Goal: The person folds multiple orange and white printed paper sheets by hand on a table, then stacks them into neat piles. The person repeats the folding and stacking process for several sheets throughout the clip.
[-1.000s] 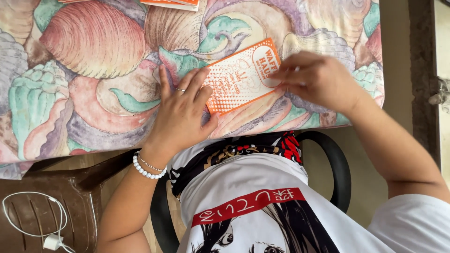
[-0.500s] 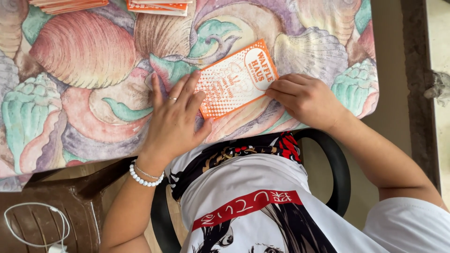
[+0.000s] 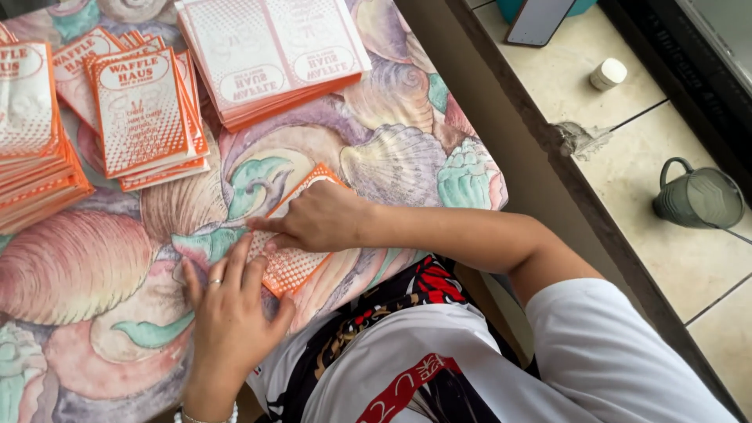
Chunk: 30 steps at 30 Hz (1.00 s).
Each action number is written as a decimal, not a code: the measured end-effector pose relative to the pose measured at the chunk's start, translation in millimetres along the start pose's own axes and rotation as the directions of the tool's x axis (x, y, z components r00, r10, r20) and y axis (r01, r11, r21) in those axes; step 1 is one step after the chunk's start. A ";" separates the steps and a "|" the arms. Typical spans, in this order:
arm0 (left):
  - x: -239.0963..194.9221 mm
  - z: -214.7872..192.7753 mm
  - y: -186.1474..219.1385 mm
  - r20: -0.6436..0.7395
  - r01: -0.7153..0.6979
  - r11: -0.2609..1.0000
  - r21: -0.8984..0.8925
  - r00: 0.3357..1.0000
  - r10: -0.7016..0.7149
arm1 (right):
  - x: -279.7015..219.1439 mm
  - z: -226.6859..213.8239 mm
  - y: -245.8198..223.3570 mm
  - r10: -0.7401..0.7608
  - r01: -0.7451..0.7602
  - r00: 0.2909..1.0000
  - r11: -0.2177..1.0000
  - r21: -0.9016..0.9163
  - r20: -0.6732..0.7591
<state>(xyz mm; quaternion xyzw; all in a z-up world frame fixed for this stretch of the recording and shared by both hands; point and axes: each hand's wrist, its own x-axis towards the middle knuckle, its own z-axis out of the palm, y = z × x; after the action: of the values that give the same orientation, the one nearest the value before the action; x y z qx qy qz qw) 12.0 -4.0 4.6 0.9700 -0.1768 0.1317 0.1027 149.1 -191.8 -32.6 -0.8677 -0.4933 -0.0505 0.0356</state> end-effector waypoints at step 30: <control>69.5 14.1 -26.1 0.459 0.518 0.838 -0.169 0.794 -0.398 | -12.4 -89.8 58.7 0.073 0.024 0.977 0.896 0.443 -0.199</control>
<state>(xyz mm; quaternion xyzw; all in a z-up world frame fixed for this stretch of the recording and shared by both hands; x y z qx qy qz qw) 87.4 -5.5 7.5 0.9637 0.0316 -0.1286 0.2320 188.5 -242.3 54.3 -0.8326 -0.4741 -0.0279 0.2849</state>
